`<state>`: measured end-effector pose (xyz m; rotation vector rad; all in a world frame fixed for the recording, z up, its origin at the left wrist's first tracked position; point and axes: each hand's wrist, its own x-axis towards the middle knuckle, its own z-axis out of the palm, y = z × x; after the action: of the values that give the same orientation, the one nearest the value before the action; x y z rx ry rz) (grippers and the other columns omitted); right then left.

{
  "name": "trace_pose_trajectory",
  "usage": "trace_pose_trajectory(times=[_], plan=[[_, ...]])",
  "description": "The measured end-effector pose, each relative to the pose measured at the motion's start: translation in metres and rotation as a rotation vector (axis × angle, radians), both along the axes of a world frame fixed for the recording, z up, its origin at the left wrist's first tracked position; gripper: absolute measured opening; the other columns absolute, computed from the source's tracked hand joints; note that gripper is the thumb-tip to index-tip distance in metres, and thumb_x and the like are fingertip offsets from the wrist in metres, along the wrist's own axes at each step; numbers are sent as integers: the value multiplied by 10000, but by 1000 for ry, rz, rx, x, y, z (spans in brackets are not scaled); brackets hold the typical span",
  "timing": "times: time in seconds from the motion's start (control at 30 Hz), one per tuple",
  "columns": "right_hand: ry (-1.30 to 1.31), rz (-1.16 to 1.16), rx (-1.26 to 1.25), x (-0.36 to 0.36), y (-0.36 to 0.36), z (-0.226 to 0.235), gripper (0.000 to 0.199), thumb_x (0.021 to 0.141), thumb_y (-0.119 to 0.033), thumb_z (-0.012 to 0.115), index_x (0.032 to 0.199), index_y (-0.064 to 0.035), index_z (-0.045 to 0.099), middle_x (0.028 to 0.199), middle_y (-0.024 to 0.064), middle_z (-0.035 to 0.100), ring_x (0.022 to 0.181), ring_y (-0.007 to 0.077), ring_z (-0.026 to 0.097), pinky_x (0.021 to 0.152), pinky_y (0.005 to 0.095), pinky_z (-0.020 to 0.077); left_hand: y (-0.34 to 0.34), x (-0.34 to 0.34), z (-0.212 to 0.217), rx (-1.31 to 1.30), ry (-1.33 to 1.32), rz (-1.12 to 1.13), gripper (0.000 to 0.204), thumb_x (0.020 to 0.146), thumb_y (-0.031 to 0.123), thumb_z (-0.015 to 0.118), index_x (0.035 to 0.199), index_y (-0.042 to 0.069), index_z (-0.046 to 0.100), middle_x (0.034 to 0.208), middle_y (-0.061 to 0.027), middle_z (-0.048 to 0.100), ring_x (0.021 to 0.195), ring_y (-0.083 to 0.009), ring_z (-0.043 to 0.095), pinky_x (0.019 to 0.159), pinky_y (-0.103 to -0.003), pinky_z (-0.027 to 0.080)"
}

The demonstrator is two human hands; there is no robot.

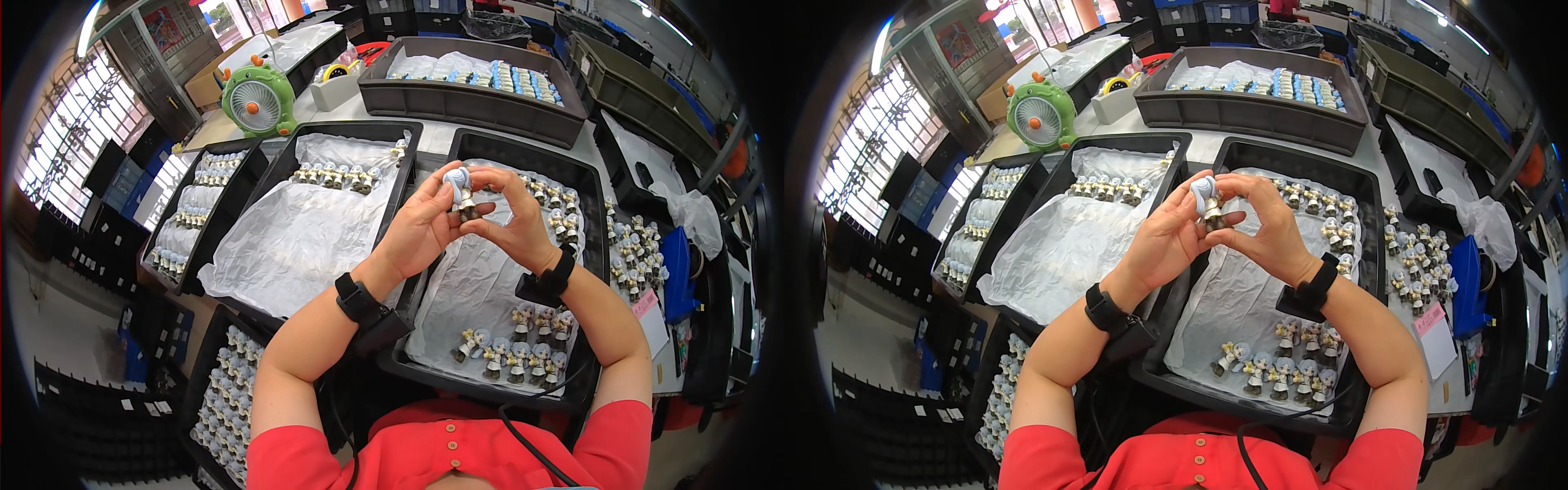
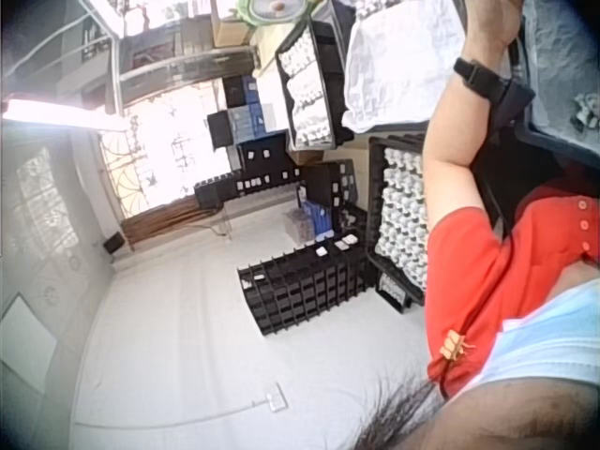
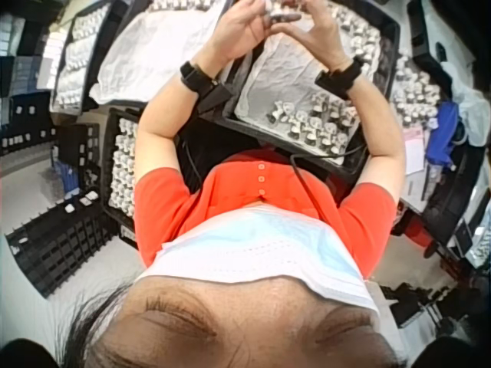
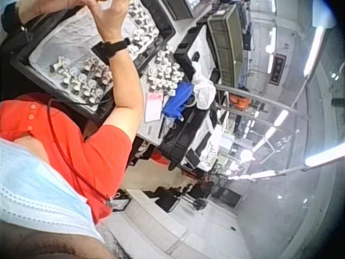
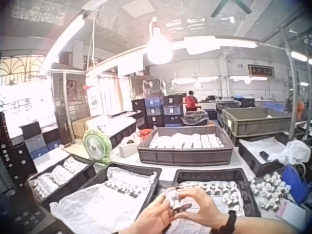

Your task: The person picks small cylindrical components from a tray, uses a black pen-like tool to adjust or mark them, and then uses a red-handled tool to apply a small red piece to each component. The person places the finished components back into the tray.

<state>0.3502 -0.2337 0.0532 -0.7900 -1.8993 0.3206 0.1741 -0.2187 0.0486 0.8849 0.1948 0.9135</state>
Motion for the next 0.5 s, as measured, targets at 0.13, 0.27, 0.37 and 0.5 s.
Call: trace_pose_trajectory(times=[0.13, 0.27, 0.37, 0.5], plan=[[-30, -65, 147, -1, 0, 0, 513, 608, -122, 786, 1066, -86, 560, 1061, 85, 560, 1012, 271, 527, 877, 353, 423, -2, 0, 2, -1, -2, 3, 398, 966, 227, 381, 1330, 96, 287, 1247, -117, 452, 1133, -316, 507, 866, -361, 473], [-50, -52, 144, 0, -1, -2, 495, 595, -123, 795, 1036, -84, 573, 1000, 71, 562, 965, 257, 534, 829, 348, 435, 0, -3, 0, -35, 18, -23, 392, 965, 216, 386, 1323, 88, 291, 1240, -118, 455, 1131, -316, 508, 856, -356, 476], [-59, -49, 134, 2, -2, 0, 491, 591, -122, 797, 1028, -83, 576, 984, 68, 567, 944, 250, 535, 814, 347, 438, 2, -1, -2, -59, -3, -61, 390, 965, 212, 385, 1318, 75, 292, 1240, -125, 457, 1131, -322, 507, 858, -353, 473], [-56, -46, 180, -1, -1, 0, 489, 590, -117, 799, 1025, -83, 578, 975, 69, 575, 924, 245, 539, 800, 343, 444, -3, -1, 2, -7, -10, -14, 431, 965, 227, 381, 1346, 68, 256, 1249, -134, 453, 1133, -337, 501, 865, -374, 469]])
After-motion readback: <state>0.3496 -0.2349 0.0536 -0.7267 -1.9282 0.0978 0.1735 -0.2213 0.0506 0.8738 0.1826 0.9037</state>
